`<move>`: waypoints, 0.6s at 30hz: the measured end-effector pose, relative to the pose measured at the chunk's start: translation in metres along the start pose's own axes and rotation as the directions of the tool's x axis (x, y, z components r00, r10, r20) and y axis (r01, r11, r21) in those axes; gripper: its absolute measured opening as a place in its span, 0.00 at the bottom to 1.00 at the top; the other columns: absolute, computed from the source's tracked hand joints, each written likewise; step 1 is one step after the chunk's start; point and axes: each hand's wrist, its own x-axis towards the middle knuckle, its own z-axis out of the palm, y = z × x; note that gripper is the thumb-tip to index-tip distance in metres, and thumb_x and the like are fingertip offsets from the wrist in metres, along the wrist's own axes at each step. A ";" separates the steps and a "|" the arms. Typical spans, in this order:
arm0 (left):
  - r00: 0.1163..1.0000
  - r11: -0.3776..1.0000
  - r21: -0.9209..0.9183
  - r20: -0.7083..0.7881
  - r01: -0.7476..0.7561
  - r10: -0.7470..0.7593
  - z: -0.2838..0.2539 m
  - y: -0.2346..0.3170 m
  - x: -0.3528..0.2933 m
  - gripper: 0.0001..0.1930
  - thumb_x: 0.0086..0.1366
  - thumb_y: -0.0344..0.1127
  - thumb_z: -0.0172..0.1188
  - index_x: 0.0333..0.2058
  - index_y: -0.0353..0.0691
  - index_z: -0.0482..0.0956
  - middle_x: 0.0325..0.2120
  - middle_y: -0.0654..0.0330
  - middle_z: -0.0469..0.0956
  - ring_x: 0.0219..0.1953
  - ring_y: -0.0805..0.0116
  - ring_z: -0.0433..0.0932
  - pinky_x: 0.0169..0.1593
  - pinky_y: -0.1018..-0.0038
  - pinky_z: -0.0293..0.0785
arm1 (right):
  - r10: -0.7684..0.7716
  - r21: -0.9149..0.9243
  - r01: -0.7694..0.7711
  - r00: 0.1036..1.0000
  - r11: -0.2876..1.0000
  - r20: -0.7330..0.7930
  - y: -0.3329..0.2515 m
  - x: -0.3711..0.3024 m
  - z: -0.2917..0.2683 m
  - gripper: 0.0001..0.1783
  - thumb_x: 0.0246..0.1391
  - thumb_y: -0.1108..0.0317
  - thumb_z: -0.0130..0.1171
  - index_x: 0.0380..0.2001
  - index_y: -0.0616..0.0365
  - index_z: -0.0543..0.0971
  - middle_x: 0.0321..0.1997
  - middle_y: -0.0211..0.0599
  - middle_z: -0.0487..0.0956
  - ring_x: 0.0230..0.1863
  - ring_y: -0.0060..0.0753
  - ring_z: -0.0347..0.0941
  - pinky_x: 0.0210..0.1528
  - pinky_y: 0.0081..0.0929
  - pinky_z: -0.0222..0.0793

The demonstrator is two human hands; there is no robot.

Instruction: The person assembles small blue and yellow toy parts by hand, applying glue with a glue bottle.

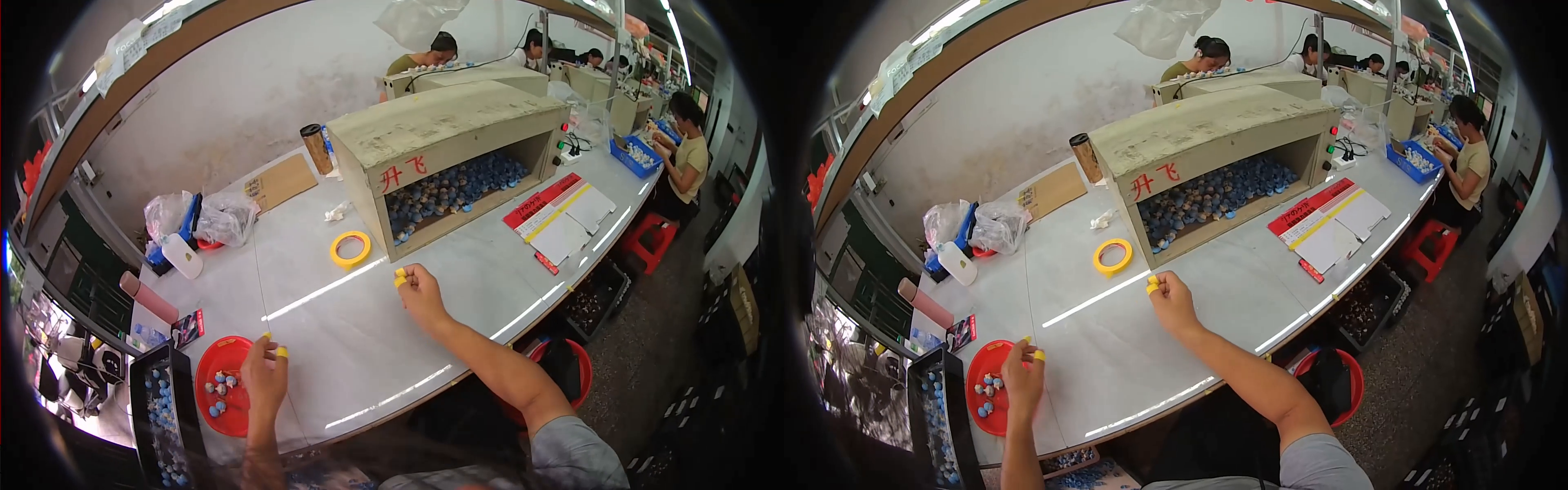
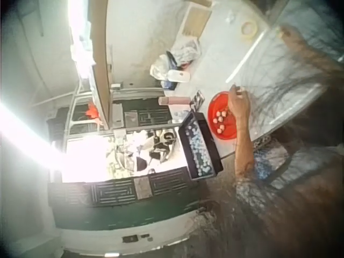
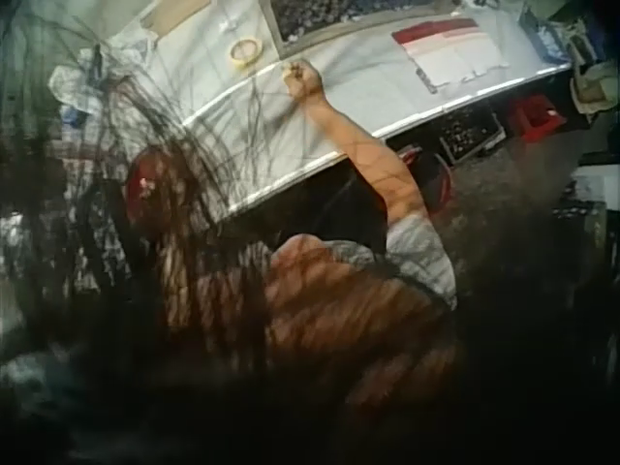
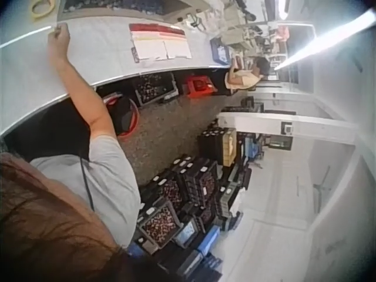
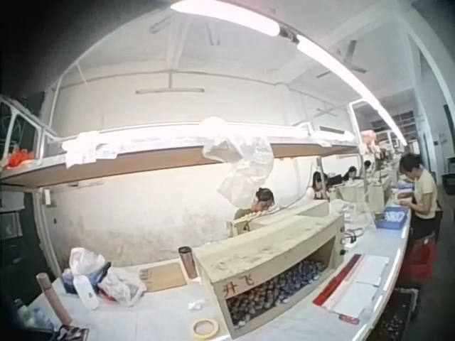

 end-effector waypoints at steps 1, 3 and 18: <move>0.994 0.988 -0.147 0.103 0.044 -0.029 0.020 0.012 0.002 0.19 0.58 0.30 0.63 0.48 0.29 0.75 0.33 0.55 0.80 0.30 0.68 0.78 0.35 0.74 0.73 | 0.026 -0.021 -0.027 0.999 0.999 -0.037 0.005 0.013 -0.006 0.08 0.56 0.72 0.56 0.39 0.62 0.74 0.27 0.30 0.75 0.27 0.21 0.70 0.31 0.24 0.68; 0.960 0.932 -0.320 0.267 0.170 -0.083 0.059 0.035 0.006 0.18 0.60 0.28 0.62 0.48 0.27 0.74 0.34 0.57 0.80 0.31 0.73 0.76 0.36 0.78 0.73 | -0.025 -0.219 0.007 0.996 0.976 -0.082 0.011 0.037 -0.018 0.09 0.55 0.74 0.55 0.40 0.61 0.75 0.29 0.33 0.77 0.29 0.28 0.73 0.34 0.28 0.70; 0.879 0.635 -0.671 0.476 0.383 -0.027 0.147 0.039 -0.012 0.15 0.64 0.24 0.58 0.49 0.26 0.74 0.34 0.61 0.77 0.35 0.80 0.74 0.39 0.84 0.73 | -0.003 -0.887 0.361 0.927 0.288 0.376 0.004 0.151 -0.067 0.28 0.40 0.78 0.53 0.51 0.61 0.75 0.42 0.53 0.79 0.44 0.59 0.74 0.47 0.48 0.70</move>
